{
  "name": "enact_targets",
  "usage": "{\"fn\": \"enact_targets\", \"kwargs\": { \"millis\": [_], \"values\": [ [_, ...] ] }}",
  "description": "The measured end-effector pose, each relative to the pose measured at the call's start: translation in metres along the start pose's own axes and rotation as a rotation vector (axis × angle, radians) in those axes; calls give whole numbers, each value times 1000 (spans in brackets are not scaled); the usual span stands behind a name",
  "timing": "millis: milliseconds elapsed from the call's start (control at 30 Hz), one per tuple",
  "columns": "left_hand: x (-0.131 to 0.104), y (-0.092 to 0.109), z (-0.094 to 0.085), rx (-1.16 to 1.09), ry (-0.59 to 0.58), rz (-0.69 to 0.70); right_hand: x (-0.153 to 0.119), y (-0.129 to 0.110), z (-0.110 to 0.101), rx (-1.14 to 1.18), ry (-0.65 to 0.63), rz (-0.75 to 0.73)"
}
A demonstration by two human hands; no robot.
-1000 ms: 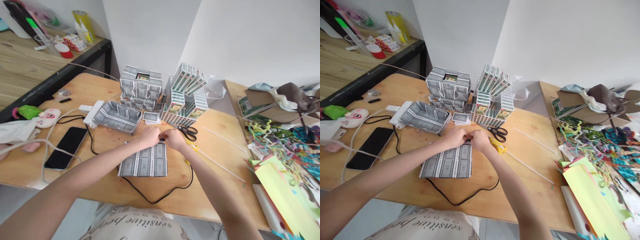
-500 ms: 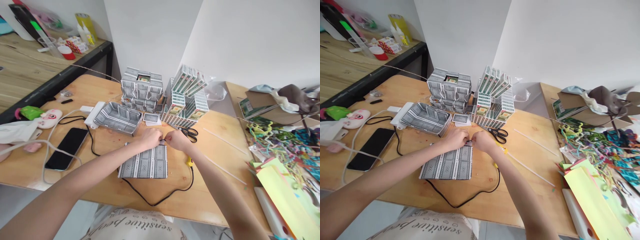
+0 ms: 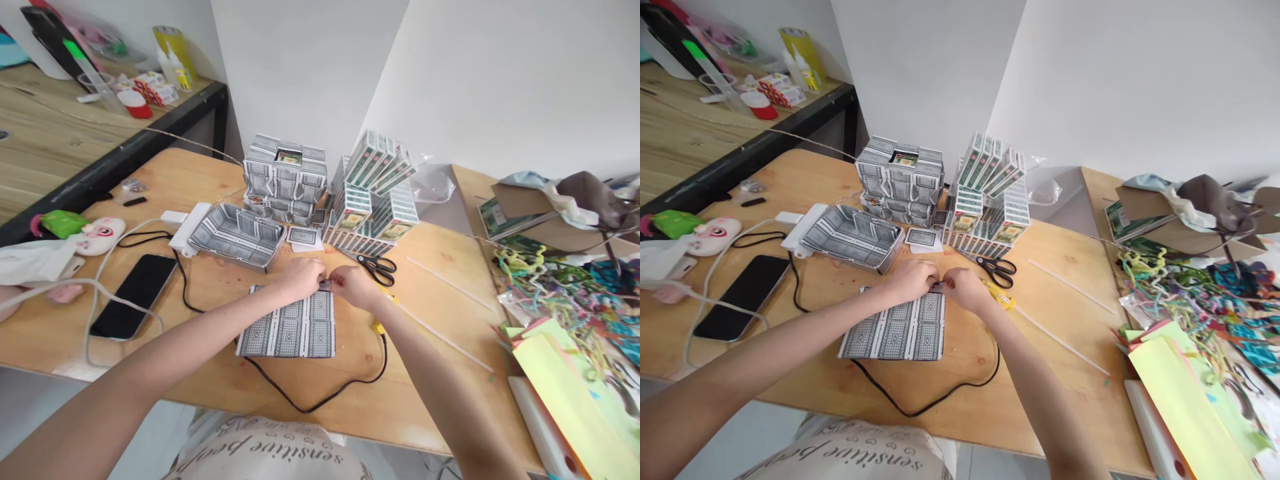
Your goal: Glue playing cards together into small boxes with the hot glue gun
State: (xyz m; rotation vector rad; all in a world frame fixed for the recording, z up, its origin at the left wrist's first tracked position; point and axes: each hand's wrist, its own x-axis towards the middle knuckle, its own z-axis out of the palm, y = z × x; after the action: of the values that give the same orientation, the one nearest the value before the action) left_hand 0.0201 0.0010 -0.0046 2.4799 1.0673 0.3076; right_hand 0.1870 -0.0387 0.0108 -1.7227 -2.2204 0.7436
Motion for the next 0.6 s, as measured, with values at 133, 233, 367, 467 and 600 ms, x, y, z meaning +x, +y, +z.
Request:
{"fn": "enact_targets", "kwargs": {
  "millis": [133,233,367,467,600],
  "values": [
    [0,-3,2,-21,10,2,-5,5,0,158,-31,11],
    [0,-3,2,-35,10,7,-7,6,-3,219,-84,33],
    [0,-3,2,-37,5,1,-6,4,-1,137,-23,37],
    [0,-4,3,-19,10,17,-5,3,3,76,41,46],
    [0,-5,3,-19,6,5,-5,4,2,230,-19,86]
  ]
}}
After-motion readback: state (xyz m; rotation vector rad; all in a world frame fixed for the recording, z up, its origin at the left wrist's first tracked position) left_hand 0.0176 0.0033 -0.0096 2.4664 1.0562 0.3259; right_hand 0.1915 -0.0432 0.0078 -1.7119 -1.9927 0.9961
